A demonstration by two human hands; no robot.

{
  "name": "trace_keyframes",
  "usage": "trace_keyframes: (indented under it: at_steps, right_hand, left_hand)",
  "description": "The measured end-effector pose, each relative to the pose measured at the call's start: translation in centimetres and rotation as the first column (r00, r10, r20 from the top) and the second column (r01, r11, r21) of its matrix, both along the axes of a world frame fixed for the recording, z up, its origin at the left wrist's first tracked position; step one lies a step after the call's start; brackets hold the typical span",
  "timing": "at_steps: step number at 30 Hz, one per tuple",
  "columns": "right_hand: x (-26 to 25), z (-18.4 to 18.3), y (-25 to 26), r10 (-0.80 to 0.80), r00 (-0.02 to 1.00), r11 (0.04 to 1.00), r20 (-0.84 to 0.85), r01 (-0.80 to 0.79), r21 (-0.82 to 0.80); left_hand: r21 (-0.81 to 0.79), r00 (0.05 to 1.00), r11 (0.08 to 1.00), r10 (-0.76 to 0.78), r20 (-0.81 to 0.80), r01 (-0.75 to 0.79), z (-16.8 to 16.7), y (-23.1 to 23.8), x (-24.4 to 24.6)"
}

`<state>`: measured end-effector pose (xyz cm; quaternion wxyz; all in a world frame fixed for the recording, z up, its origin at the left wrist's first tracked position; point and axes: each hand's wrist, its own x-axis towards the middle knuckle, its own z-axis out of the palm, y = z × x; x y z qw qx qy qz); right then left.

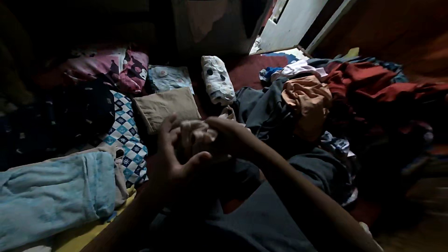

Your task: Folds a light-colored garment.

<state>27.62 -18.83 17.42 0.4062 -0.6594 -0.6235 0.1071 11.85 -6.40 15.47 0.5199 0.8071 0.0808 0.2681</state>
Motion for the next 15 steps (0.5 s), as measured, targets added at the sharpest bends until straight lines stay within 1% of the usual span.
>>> trace_keyframes:
  at_steps: [3, 5, 6, 7, 8, 9, 10, 11, 12, 13, 14, 15]
  right_hand:
    - [1.3, 2.1, 0.6, -0.143, 0.989, 0.987, -0.031, 0.145, 0.072]
    - [2.2, 2.9, 1.1, -0.183, 0.978, 0.965, -0.095, 0.197, 0.17]
    - [2.7, 3.4, 1.1, -0.197, 0.971, 0.948, -0.134, 0.224, 0.226]
    - [3.3, 3.9, 1.0, -0.212, 0.963, 0.927, -0.166, 0.252, 0.277]
    - [3.9, 4.4, 0.7, -0.239, 0.951, 0.906, -0.197, 0.291, 0.306]
    - [4.6, 4.5, 0.2, -0.273, 0.935, 0.881, -0.228, 0.338, 0.332]
    - [5.2, 3.9, -0.5, -0.317, 0.914, 0.85, -0.253, 0.392, 0.353]
    - [5.5, 2.4, -1.2, -0.37, 0.888, 0.815, -0.274, 0.452, 0.363]
    - [5.3, 0.1, -1.8, -0.437, 0.849, 0.774, -0.295, 0.523, 0.358]
    - [4.7, -3.0, -2.1, -0.504, 0.804, 0.741, -0.316, 0.59, 0.32]
    - [3.8, -6.5, -2.3, -0.563, 0.754, 0.722, -0.34, 0.648, 0.242]
    - [2.7, -9.7, -2.3, -0.619, 0.706, 0.709, -0.344, 0.69, 0.141]
  left_hand:
    - [0.056, 0.999, 0.998, 0.041, -0.016, -0.04, 1.7, -0.3, 3.2]
    - [0.135, 0.998, 0.989, 0.066, -0.012, -0.064, 3.5, 0.5, 5.9]
    - [0.186, 0.999, 0.982, 0.041, 0.013, -0.043, 4.2, 1.6, 7.5]
    - [0.274, 0.993, 0.962, -0.014, 0.114, -0.018, 3.7, 3.4, 10.0]
    - [0.407, 0.925, 0.912, -0.111, 0.365, -0.051, 1.3, 6.4, 14.3]
    - [0.495, 0.857, 0.867, -0.217, 0.468, -0.051, 0.8, 8.9, 18.2]
    - [0.572, 0.834, 0.82, -0.301, 0.462, -0.02, 2.0, 10.5, 21.0]
    - [0.642, 0.839, 0.766, -0.357, 0.411, 0.011, 4.1, 11.5, 22.9]
    - [0.716, 0.854, 0.698, -0.388, 0.347, 0.026, 6.5, 12.0, 24.4]
    - [0.802, 0.871, 0.597, -0.408, 0.273, 0.029, 9.0, 12.2, 25.6]
    - [0.892, 0.896, 0.452, -0.403, 0.186, 0.018, 11.4, 12.4, 26.6]
    - [0.966, 0.914, 0.257, -0.395, 0.093, 0.013, 13.8, 12.3, 27.5]
